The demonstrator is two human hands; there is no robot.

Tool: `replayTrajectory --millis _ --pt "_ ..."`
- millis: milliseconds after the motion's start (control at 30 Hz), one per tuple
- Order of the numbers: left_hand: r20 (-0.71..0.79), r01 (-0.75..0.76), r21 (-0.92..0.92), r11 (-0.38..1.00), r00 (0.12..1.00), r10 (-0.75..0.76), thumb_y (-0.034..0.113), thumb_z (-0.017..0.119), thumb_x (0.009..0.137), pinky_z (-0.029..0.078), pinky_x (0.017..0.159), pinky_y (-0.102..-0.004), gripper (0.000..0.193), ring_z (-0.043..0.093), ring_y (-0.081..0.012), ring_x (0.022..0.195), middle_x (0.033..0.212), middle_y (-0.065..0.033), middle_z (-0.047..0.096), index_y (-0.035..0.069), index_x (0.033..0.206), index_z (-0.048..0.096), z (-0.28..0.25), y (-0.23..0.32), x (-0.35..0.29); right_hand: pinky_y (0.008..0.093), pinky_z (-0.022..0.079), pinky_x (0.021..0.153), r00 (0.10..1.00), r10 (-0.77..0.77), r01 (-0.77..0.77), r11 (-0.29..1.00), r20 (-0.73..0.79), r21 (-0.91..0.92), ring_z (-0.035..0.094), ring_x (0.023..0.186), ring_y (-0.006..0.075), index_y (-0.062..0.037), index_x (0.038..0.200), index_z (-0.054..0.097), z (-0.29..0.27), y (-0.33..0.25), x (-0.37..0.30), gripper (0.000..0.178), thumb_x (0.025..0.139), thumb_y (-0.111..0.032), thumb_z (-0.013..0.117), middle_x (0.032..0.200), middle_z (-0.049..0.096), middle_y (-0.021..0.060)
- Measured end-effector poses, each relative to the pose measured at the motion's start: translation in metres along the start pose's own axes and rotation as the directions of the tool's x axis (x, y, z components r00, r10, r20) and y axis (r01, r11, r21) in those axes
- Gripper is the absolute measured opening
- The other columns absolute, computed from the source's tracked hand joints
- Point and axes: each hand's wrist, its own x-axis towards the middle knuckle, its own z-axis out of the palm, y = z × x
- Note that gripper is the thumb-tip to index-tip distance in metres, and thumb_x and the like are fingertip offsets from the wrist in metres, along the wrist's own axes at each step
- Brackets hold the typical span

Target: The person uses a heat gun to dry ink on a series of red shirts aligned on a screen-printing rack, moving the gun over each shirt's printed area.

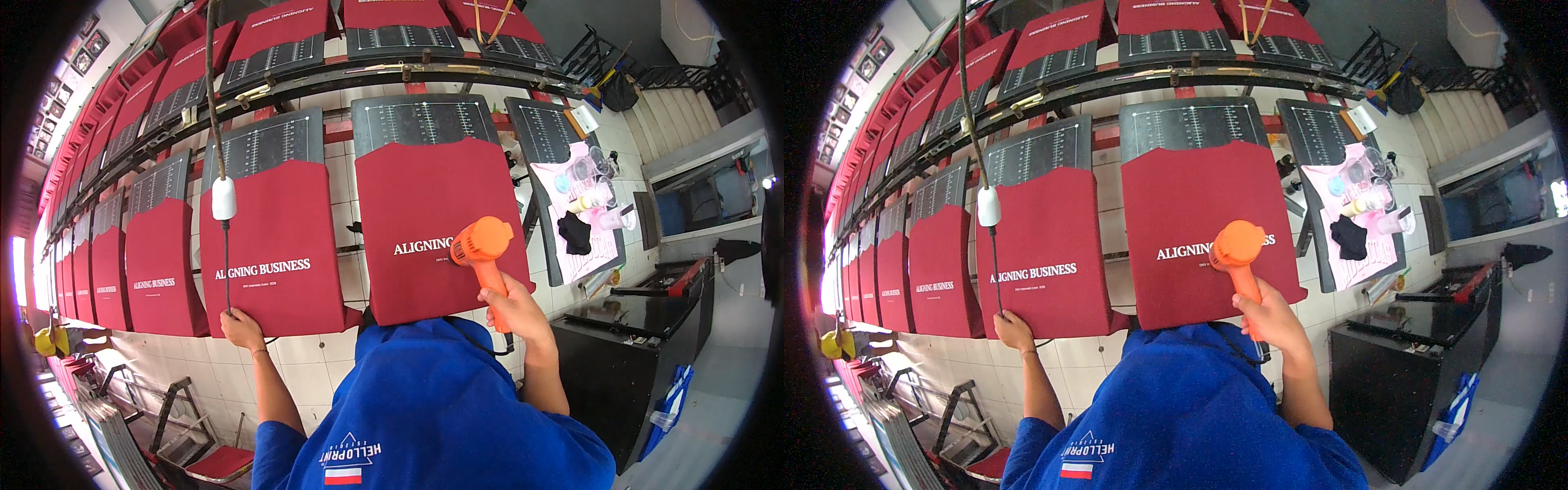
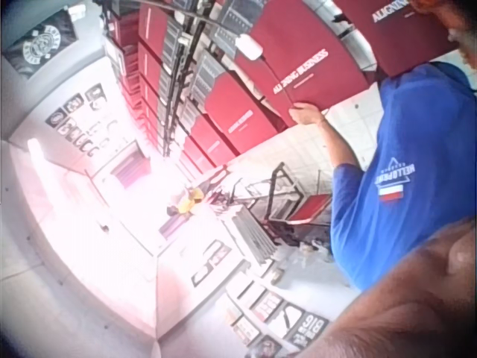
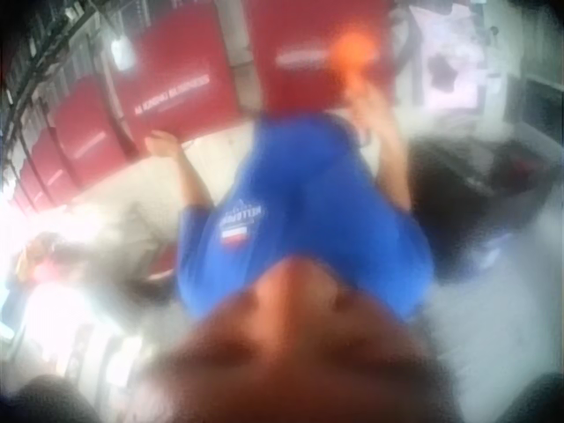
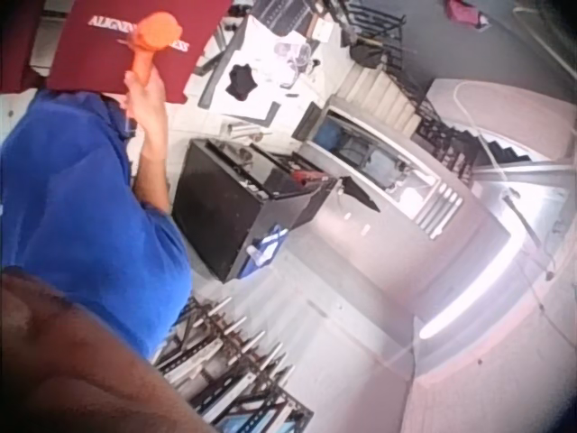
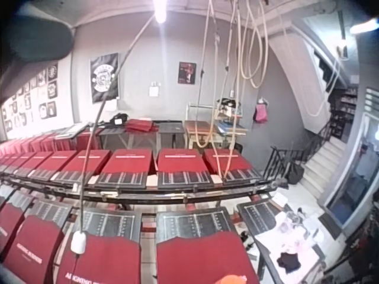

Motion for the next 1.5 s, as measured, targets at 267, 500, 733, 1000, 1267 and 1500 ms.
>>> replayTrajectory --millis 267,500,733,1000,1267,1500 --pt "0.018 0.024 -0.021 0.999 1.0 -0.024 0.025 0.052 0.094 0.046 0.071 -0.0492 0.026 0.061 -0.0383 0.083 0.086 -0.0177 0.064 0.0 0.092 0.059 -0.004 0.007 -0.001 0.0262 0.051 0.055 0.998 -0.005 0.009 0.997 -0.058 0.079 0.055 0.059 0.0089 -0.0006 0.12 0.051 -0.023 0.01 -0.004 0.03 0.096 -0.018 0.056 0.088 0.059 0.0033" --pt "0.032 -0.018 -0.003 1.0 0.999 0.018 0.024 0.05 0.096 0.046 0.074 -0.0492 0.026 0.06 -0.0387 0.085 0.089 -0.0196 0.063 -0.001 0.096 0.058 0.003 -0.005 0.001 0.0265 0.051 0.054 0.989 0.005 0.015 0.991 -0.148 0.133 0.056 0.059 0.0096 -0.0006 0.116 0.053 -0.034 0.02 -0.01 0.027 0.096 -0.02 0.056 0.089 0.06 0.0048" --pt "0.082 -0.024 -0.155 0.988 0.996 0.037 0.019 0.047 0.098 0.044 0.074 -0.0506 0.025 0.057 -0.0431 0.085 0.088 -0.0249 0.061 -0.004 0.097 0.055 -0.007 -0.034 0.027 0.0258 0.051 0.052 0.977 0.001 0.034 0.986 -0.212 0.161 0.055 0.058 0.009 -0.0023 0.111 0.054 -0.021 0.021 -0.011 0.023 0.096 -0.019 0.056 0.088 0.059 0.0047" --pt "-0.033 -0.095 -0.087 0.992 0.995 0.093 0.018 0.044 0.1 0.041 0.07 -0.0521 0.025 0.055 -0.0477 0.081 0.085 -0.0287 0.059 -0.006 0.094 0.052 -0.042 -0.12 0.131 0.0244 0.053 0.054 1.0 0.026 -0.025 0.985 -0.006 0.172 0.057 0.06 0.0082 -0.0023 0.121 0.052 0.079 0.001 0.004 0.034 0.097 -0.025 0.056 0.092 0.062 0.0055" --pt "-0.258 -0.091 -0.05 0.995 0.963 0.075 0.021 0.042 0.102 0.044 0.076 -0.0512 0.033 0.057 -0.0473 0.09 0.095 -0.0278 0.062 -0.008 0.109 0.057 -0.058 -0.262 0.302 0.0258 0.052 0.056 0.984 -0.036 0.007 0.986 0.172 0.165 0.057 0.061 0.0096 0.0 0.114 0.053 0.26 -0.047 0.037 0.03 0.096 -0.023 0.057 0.093 0.061 0.0056" --pt "-0.019 0.058 0.011 0.998 0.998 -0.057 0.031 0.043 0.101 0.046 0.082 -0.0521 0.038 0.058 -0.0446 0.098 0.108 -0.0253 0.062 0.0 0.113 0.061 0.017 -0.314 0.323 0.0257 0.051 0.052 1.0 -0.03 0.029 0.99 0.006 0.14 0.056 0.059 0.0092 -0.0003 0.111 0.054 0.329 -0.06 0.038 0.025 0.095 -0.02 0.057 0.088 0.059 0.0045"
